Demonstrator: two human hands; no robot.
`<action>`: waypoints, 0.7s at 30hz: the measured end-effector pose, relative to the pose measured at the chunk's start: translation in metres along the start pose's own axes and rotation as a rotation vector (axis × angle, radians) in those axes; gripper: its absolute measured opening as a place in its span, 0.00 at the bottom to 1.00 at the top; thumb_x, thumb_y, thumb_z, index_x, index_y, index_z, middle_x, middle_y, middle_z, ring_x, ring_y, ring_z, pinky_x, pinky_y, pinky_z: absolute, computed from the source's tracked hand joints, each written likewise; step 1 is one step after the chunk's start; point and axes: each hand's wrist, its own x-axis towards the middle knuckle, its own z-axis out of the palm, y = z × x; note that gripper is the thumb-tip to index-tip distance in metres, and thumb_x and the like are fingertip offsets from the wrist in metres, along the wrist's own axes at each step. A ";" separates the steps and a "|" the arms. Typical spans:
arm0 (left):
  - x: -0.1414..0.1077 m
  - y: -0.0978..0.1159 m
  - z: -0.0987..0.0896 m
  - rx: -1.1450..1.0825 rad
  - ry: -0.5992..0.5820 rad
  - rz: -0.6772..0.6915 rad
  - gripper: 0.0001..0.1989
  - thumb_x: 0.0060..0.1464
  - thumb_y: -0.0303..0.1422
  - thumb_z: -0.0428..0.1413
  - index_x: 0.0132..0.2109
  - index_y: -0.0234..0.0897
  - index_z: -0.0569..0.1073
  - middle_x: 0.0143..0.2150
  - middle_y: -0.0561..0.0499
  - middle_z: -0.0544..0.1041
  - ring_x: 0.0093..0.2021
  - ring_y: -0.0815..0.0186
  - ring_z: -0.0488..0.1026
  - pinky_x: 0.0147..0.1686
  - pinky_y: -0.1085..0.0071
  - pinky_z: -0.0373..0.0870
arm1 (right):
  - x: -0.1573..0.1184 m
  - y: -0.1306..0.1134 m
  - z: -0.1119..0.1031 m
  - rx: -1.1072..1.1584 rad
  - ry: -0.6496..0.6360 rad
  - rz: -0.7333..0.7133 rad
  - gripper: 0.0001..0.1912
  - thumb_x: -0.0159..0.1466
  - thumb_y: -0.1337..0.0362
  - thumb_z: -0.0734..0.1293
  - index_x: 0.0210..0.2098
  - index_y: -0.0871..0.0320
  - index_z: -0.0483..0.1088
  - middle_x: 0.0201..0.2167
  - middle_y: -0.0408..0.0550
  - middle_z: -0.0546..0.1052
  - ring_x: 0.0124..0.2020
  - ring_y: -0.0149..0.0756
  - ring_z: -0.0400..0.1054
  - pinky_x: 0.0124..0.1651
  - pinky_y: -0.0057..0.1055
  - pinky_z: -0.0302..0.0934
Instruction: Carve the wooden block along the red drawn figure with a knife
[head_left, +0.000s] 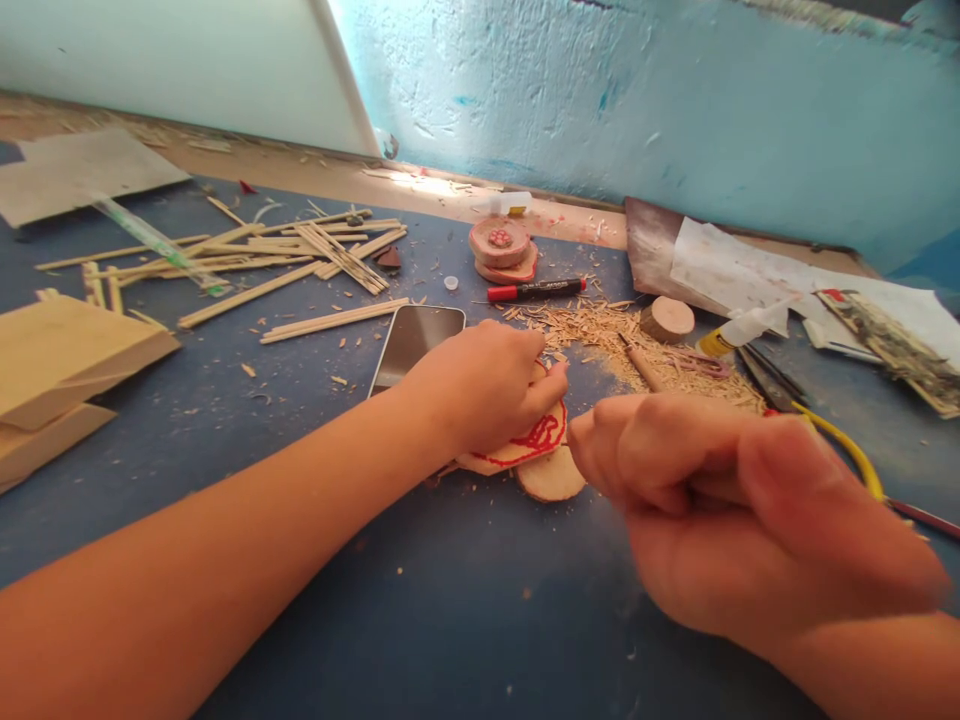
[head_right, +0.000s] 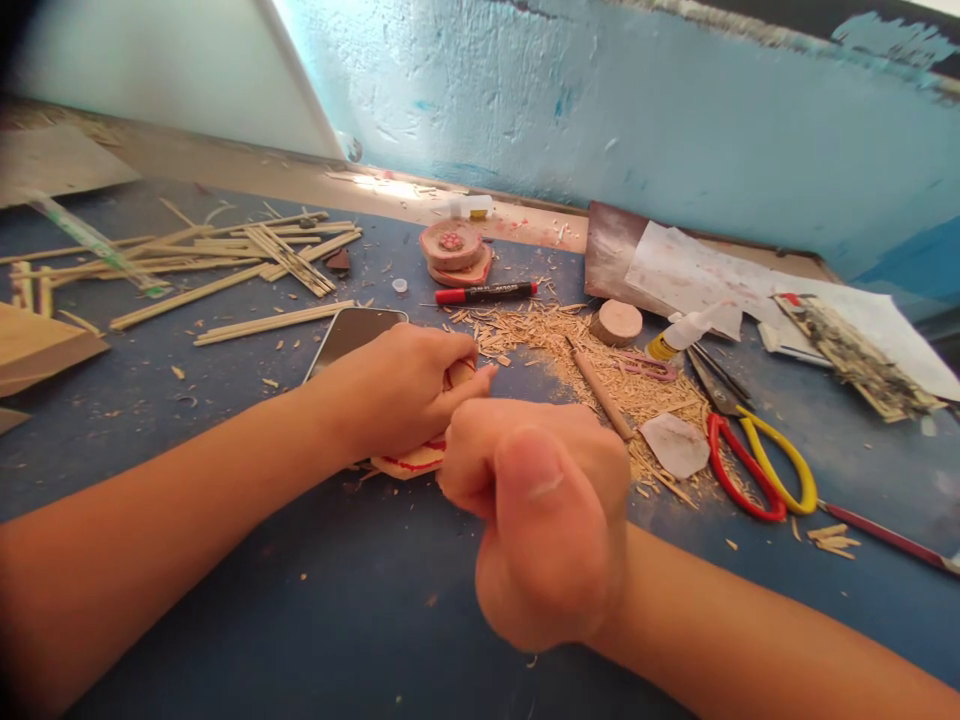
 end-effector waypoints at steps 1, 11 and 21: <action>0.001 0.000 0.000 0.006 -0.004 -0.005 0.19 0.78 0.42 0.52 0.42 0.37 0.81 0.32 0.47 0.81 0.31 0.60 0.69 0.34 0.63 0.60 | 0.000 0.002 0.001 0.039 0.052 -0.004 0.30 0.84 0.59 0.58 0.23 0.55 0.53 0.19 0.39 0.51 0.19 0.30 0.50 0.27 0.37 0.52; -0.001 0.004 -0.007 0.003 -0.069 0.009 0.20 0.80 0.41 0.51 0.49 0.34 0.83 0.34 0.46 0.83 0.33 0.60 0.74 0.35 0.64 0.62 | 0.022 0.022 -0.008 0.336 -0.414 0.119 0.32 0.81 0.50 0.64 0.22 0.54 0.57 0.17 0.38 0.53 0.19 0.27 0.46 0.22 0.33 0.42; 0.002 -0.005 0.004 0.037 0.018 0.097 0.17 0.76 0.38 0.54 0.38 0.36 0.79 0.30 0.49 0.79 0.29 0.61 0.70 0.32 0.64 0.59 | 0.035 -0.022 -0.039 0.260 -0.402 0.274 0.34 0.81 0.51 0.65 0.22 0.55 0.51 0.18 0.38 0.53 0.21 0.28 0.52 0.27 0.34 0.53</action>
